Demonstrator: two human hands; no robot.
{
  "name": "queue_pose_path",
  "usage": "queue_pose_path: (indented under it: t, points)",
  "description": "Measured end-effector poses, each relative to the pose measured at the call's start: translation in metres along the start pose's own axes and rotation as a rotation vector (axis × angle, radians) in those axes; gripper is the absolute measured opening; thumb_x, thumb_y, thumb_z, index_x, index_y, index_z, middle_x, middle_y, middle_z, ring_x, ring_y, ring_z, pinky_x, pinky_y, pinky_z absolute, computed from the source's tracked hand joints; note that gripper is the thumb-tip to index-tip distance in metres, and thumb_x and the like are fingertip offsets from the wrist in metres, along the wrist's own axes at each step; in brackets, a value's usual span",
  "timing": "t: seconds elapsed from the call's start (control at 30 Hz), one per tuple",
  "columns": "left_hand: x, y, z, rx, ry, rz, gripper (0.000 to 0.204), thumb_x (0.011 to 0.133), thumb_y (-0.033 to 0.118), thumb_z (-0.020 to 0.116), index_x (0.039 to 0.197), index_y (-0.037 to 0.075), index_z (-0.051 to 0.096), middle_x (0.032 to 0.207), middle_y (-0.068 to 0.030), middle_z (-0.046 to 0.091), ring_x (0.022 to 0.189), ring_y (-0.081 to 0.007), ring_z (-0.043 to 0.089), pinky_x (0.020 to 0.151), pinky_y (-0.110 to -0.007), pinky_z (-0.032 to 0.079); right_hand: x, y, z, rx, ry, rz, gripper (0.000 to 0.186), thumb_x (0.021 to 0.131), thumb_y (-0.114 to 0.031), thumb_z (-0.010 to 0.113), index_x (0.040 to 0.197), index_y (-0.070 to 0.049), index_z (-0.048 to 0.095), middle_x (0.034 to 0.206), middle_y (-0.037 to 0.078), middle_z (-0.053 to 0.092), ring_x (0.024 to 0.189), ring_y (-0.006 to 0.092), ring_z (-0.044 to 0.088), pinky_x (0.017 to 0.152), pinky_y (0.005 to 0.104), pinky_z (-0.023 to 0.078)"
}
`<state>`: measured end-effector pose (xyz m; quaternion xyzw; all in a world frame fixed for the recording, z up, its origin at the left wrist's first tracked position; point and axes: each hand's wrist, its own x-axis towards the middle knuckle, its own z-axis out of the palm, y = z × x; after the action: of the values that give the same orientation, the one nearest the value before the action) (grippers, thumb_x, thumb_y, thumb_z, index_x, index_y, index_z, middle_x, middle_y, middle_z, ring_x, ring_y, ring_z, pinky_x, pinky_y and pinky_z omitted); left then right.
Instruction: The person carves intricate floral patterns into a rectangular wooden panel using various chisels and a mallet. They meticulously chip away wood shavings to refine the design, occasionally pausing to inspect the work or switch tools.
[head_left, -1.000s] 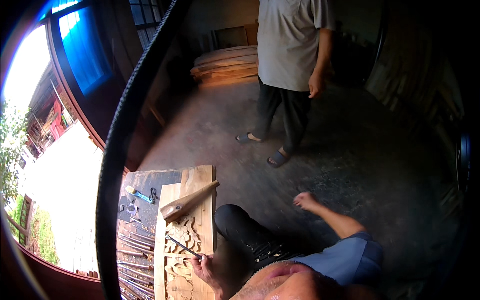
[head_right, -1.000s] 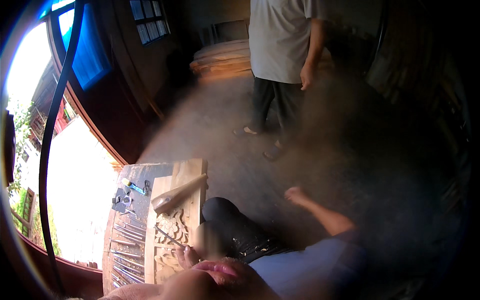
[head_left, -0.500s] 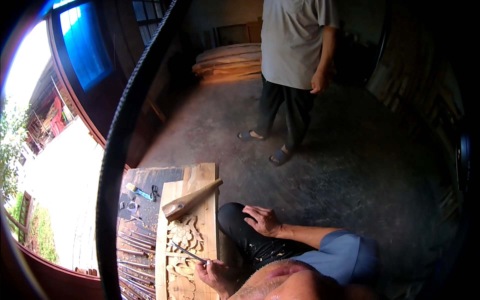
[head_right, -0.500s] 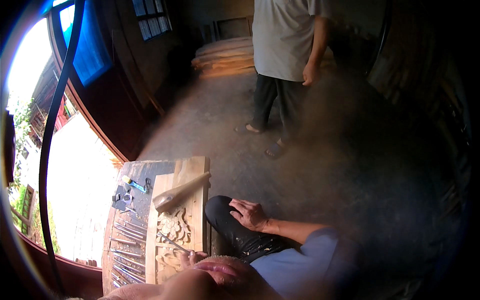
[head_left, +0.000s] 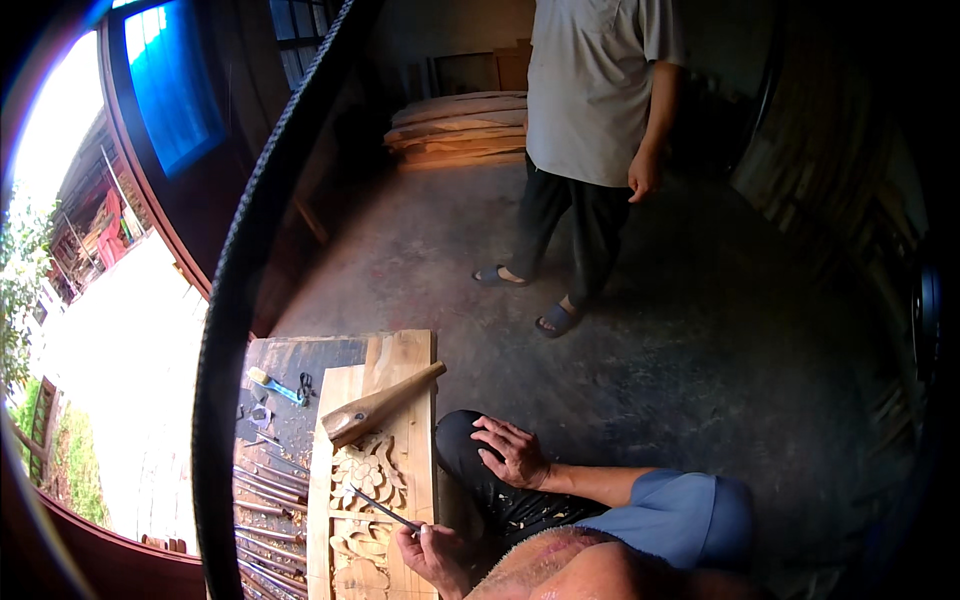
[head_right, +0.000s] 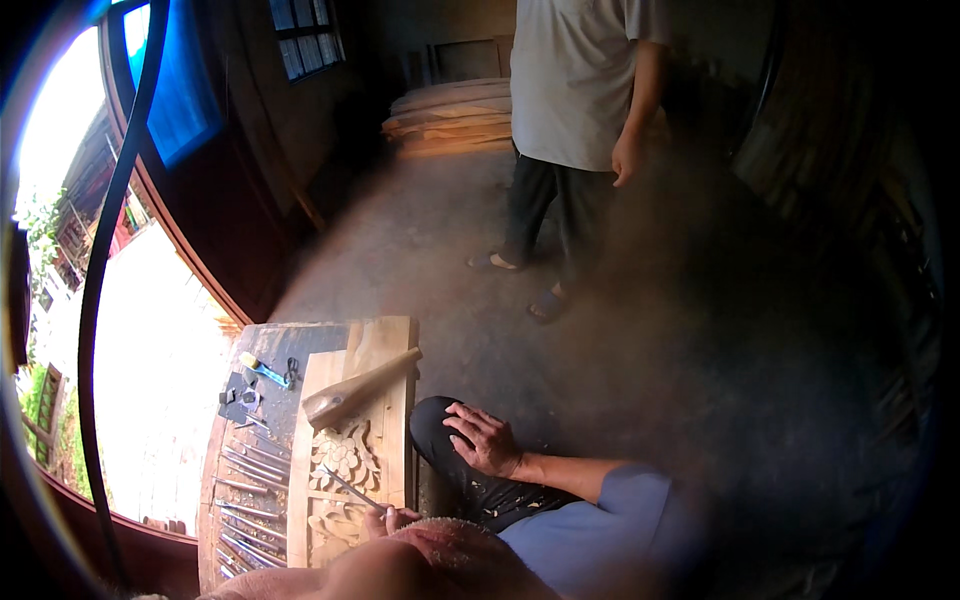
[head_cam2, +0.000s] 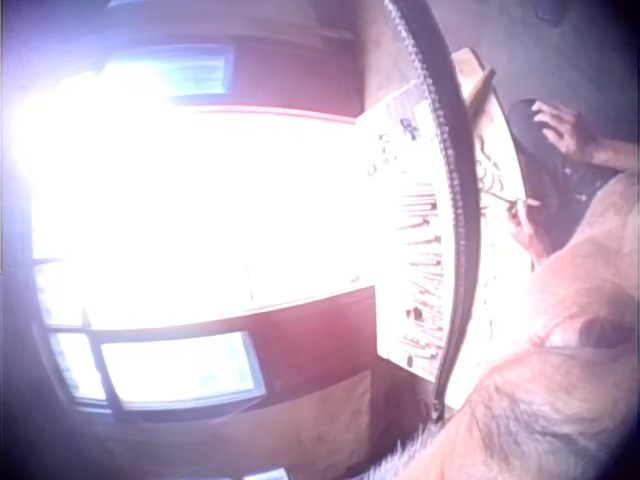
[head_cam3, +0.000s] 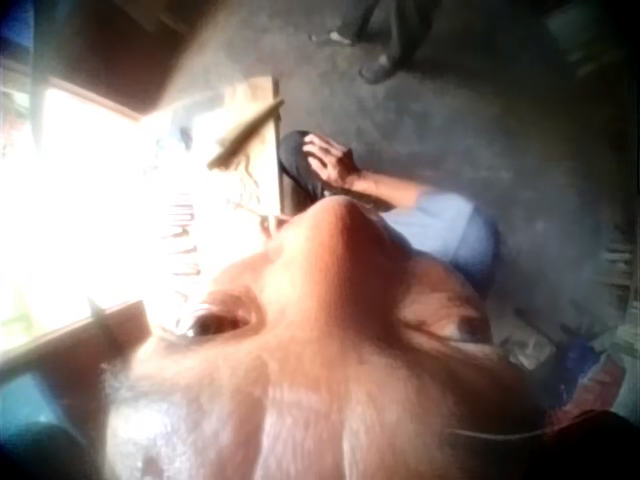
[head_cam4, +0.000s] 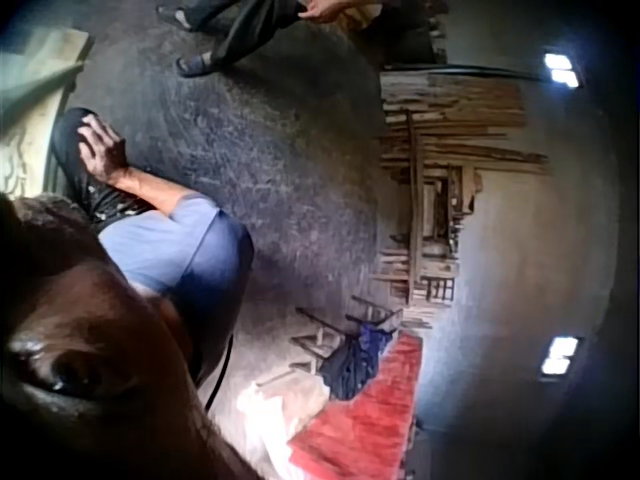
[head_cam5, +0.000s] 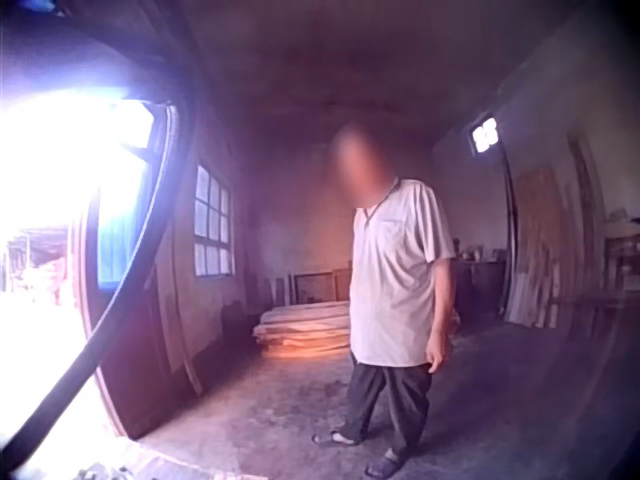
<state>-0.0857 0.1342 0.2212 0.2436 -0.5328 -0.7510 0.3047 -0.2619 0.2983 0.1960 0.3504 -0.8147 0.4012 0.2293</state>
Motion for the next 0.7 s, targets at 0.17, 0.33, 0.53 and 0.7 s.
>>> queue_pose_path:
  t: [0.17, 0.33, 0.53, 0.7]
  points:
    - [-0.003, 0.005, 0.002, 0.017, 0.008, -0.018, 0.014, 0.106, 0.017, 0.058, 0.109, 0.005, 0.051, 0.067, -0.0103, 0.063, 0.051, -0.015, 0.057, 0.051, -0.025, 0.048, -0.002, 0.001, 0.001, 0.013, -0.003, 0.019, 0.029, 0.091, -0.009, 0.074, 0.12, -0.005, 0.071, 0.138, 0.017, 0.068, 0.125, 0.0394, 0.068, 0.103, 0.0453, 0.058]
    - [-0.007, 0.007, -0.003, 0.009, 0.019, -0.03, 0.013, 0.106, 0.016, 0.058, 0.11, 0.005, 0.051, 0.067, -0.0101, 0.063, 0.051, -0.0146, 0.057, 0.051, -0.025, 0.048, -0.001, -0.001, 0.003, 0.02, 0.008, 0.014, 0.029, 0.091, -0.01, 0.074, 0.12, -0.005, 0.071, 0.138, 0.016, 0.068, 0.123, 0.0389, 0.069, 0.101, 0.0454, 0.058]
    - [-0.009, 0.009, -0.002, 0.016, 0.007, -0.052, 0.013, 0.106, 0.016, 0.058, 0.111, 0.005, 0.052, 0.067, -0.0093, 0.063, 0.053, -0.0138, 0.057, 0.052, -0.024, 0.047, -0.002, 0.001, 0.001, 0.028, 0.003, 0.028, 0.029, 0.092, -0.01, 0.073, 0.12, -0.005, 0.071, 0.138, 0.017, 0.068, 0.124, 0.0393, 0.069, 0.102, 0.0449, 0.058]
    - [-0.01, 0.003, -0.005, 0.021, 0.024, -0.045, 0.013, 0.107, 0.015, 0.058, 0.111, 0.005, 0.052, 0.069, -0.0089, 0.064, 0.055, -0.0133, 0.058, 0.054, -0.024, 0.047, -0.001, 0.002, 0.003, 0.016, 0.007, 0.011, 0.03, 0.091, -0.011, 0.074, 0.121, -0.006, 0.07, 0.137, 0.015, 0.068, 0.123, 0.0384, 0.069, 0.101, 0.0457, 0.058]
